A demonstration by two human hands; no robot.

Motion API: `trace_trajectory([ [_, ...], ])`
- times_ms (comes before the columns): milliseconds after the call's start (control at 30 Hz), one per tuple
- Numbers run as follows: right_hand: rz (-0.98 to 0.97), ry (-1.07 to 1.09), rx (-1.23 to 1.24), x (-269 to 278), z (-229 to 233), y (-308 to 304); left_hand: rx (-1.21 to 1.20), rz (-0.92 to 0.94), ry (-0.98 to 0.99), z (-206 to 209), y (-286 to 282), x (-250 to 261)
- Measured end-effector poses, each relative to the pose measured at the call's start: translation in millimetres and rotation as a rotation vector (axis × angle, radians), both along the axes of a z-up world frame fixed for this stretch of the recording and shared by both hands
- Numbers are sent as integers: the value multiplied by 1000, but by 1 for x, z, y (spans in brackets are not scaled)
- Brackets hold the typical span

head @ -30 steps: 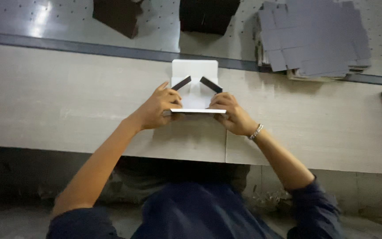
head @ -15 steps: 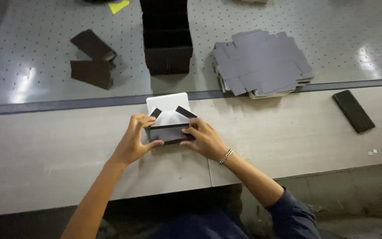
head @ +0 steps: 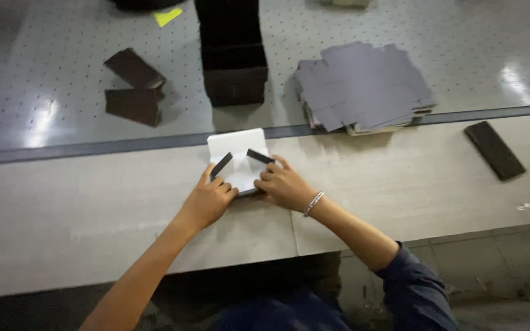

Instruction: The person folds flat white cardboard sheets into small rectangular boxes by hand. They fold the side flaps inward, tuck the top flaps to close the box, and place the finished boxes into a larger black container on the table.

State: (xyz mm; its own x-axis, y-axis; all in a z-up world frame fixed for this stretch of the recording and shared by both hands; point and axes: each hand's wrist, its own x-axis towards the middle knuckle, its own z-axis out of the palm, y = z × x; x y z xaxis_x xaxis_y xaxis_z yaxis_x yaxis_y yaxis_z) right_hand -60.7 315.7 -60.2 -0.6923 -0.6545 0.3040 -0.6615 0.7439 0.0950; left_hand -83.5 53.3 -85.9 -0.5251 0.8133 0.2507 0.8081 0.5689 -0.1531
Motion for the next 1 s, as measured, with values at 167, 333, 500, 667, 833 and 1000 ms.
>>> trace_trajectory([
  [167,59,-18,-180,7,-2,13,74,44,-50,15,-3,6],
  [333,4,3,-487,22,23,25,308,55,-63,41,-14,18],
  [500,153,-588,-720,39,33,40,333,-36,-392,48,-32,29],
  [667,251,-431,-607,32,24,36,294,-28,-255,30,-37,24],
  [833,208,-26,-446,19,12,28,355,-114,100,4,-21,10],
  [1000,242,134,-302,8,-5,29,473,-154,84,2,-7,2],
])
